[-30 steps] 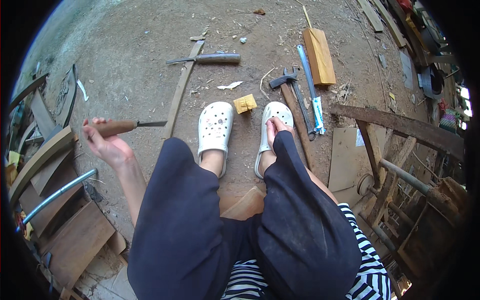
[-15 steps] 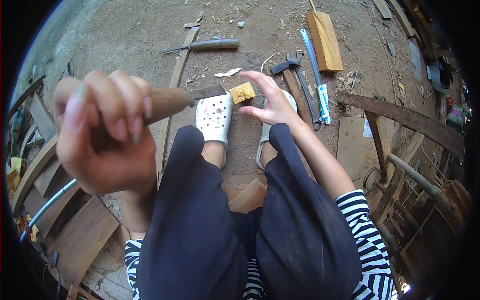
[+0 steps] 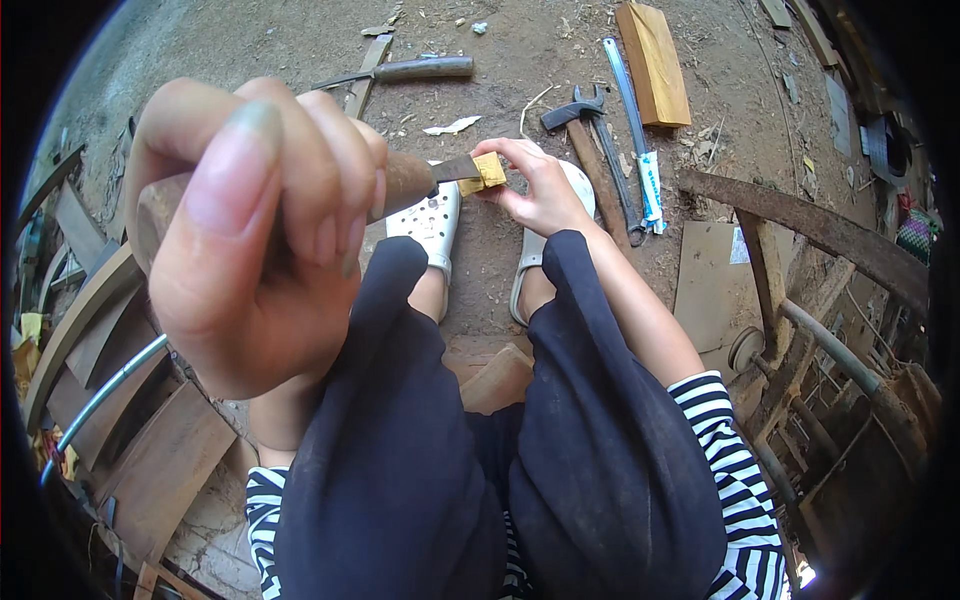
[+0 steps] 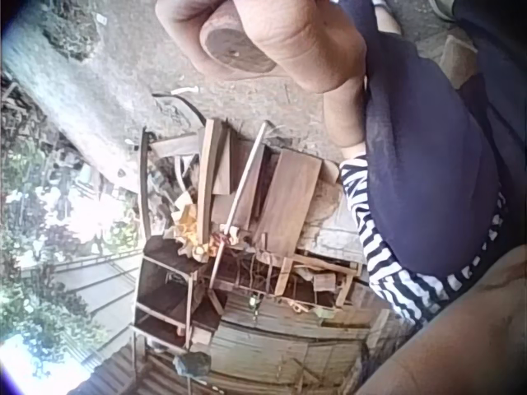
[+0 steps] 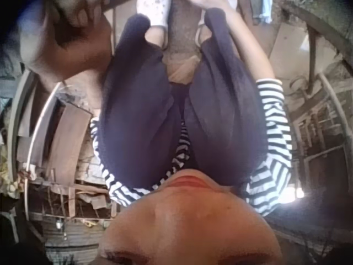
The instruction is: Carving and shaping a small wood block using a saw, chisel, and hammer.
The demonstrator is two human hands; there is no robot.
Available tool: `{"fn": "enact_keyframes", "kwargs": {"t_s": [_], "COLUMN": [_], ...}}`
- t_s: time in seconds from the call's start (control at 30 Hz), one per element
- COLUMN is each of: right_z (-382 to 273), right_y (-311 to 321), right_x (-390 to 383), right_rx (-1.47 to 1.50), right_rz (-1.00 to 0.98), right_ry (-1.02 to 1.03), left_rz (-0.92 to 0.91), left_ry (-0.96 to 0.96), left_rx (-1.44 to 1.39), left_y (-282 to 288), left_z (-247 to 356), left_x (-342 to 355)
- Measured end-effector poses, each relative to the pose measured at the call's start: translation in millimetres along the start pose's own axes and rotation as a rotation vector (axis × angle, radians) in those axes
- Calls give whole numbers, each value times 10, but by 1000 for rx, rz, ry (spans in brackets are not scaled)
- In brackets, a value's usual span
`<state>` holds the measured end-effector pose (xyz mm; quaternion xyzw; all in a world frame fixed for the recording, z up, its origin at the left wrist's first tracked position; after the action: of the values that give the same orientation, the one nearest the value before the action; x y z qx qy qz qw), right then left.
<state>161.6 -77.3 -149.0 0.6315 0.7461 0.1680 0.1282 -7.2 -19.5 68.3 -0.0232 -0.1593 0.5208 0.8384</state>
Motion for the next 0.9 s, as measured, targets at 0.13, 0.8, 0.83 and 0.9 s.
{"fn": "enact_keyframes", "kwargs": {"t_s": [0.13, 0.8, 0.83, 0.9], "right_z": [12, 56, 66, 78], "right_y": [1, -17, -20, -21], "right_x": [-2, -6, -6, -2], "right_rx": [-6, -23, -8, 7], "right_rz": [2, 38, 39, 43], "right_ry": [13, 93, 71, 44], "left_rz": [-45, -116, -102, -92], "left_ry": [0, 125, 104, 86], "left_rx": [7, 313, 275, 236], "left_y": [-28, -322, -326, -346], "left_z": [-26, 23, 12, -19], "left_x": [15, 11, 0, -11]}}
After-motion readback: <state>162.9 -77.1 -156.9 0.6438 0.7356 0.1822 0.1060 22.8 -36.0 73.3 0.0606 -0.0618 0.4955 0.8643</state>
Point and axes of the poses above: each hand's wrist, its own x-axis towards the middle knuckle, its own y-axis out of the back of the hand, z = x × y, the point moved 2 cm from there along x, towards the middle knuckle, and after that the axes turned 3 degrees about y, right-handed, at the moved point
